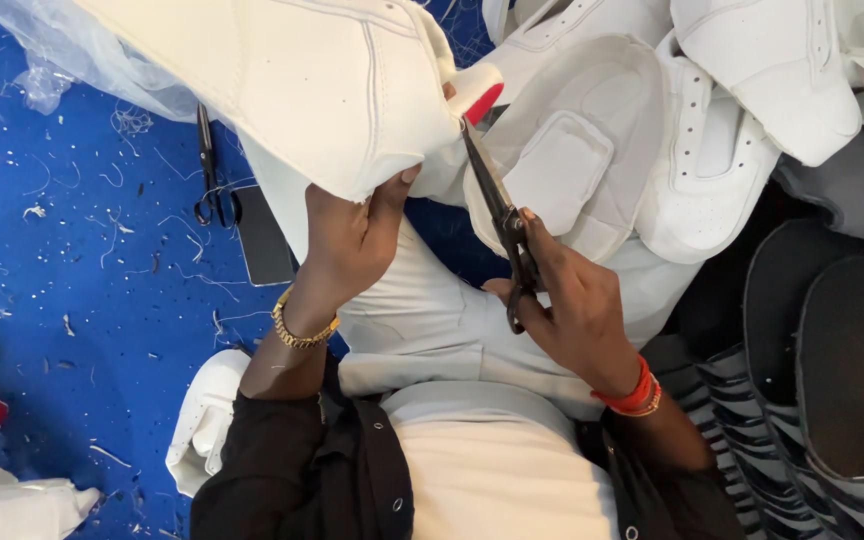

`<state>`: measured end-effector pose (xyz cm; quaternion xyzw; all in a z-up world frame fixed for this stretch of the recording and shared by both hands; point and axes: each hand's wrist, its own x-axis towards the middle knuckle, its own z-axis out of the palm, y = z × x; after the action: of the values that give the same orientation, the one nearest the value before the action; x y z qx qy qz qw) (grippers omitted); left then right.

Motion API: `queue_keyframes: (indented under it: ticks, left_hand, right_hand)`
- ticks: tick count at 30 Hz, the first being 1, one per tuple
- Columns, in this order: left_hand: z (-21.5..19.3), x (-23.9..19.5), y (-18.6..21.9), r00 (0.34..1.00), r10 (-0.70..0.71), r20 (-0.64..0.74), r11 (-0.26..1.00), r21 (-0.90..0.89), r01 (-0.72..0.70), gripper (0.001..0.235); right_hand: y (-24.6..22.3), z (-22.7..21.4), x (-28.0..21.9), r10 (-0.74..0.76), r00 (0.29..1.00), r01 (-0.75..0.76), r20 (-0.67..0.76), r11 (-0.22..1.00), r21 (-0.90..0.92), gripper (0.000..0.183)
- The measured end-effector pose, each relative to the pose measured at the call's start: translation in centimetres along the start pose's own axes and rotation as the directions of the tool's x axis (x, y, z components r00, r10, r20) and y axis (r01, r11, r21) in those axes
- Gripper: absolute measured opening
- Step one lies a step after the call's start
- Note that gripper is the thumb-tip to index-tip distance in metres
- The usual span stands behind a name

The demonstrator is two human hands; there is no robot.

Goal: The person trims excess material from white shoe uppers using scissors.

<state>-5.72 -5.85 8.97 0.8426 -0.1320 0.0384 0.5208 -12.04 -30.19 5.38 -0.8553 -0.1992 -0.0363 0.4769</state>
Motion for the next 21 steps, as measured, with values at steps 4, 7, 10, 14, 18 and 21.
queue_keyframes:
  ticks: [4, 7, 10, 14, 18, 21]
  left_hand:
    - [-0.2, -0.1, -0.3, 0.999, 0.029, -0.017, 0.998, -0.048, -0.030, 0.012]
    - [-0.2, 0.2, 0.1, 1.000, -0.014, -0.022, 0.996, -0.093, 0.012, 0.012]
    - [-0.3, 0.4, 0.3, 0.998, -0.058, -0.025, 0.992, -0.113, 0.055, 0.013]
    - [-0.2, 0.3, -0.2, 1.000, -0.024, -0.003, 0.990, -0.141, 0.023, 0.011]
    - [0.0, 0.3, -0.6, 0.994, -0.103, -0.024, 0.992, -0.079, 0.101, 0.011]
    - [-0.7, 1.8, 0.0, 0.933, -0.313, -0.178, 0.872, -0.443, 0.208, 0.029]
  right_hand:
    - [0.5, 0.1, -0.8, 0.037, 0.999, -0.039, 0.027, 0.996, 0.081, 0.079]
    - [1.1, 0.4, -1.5, 0.041, 0.999, -0.040, -0.014, 0.995, 0.097, 0.078]
    - [1.6, 1.0, -2.3, 0.022, 0.995, -0.014, -0.099, 0.997, 0.072, 0.079]
    - [0.3, 0.4, -0.8, -0.055, 0.982, 0.051, -0.183, 0.998, -0.027, 0.078]
    - [0.0, 0.3, 0.2, 0.072, 0.989, -0.080, -0.126, 0.995, -0.058, 0.072]
    - [0.9, 0.6, 0.0, 0.216, 0.958, -0.206, -0.189, 0.976, 0.068, 0.069]
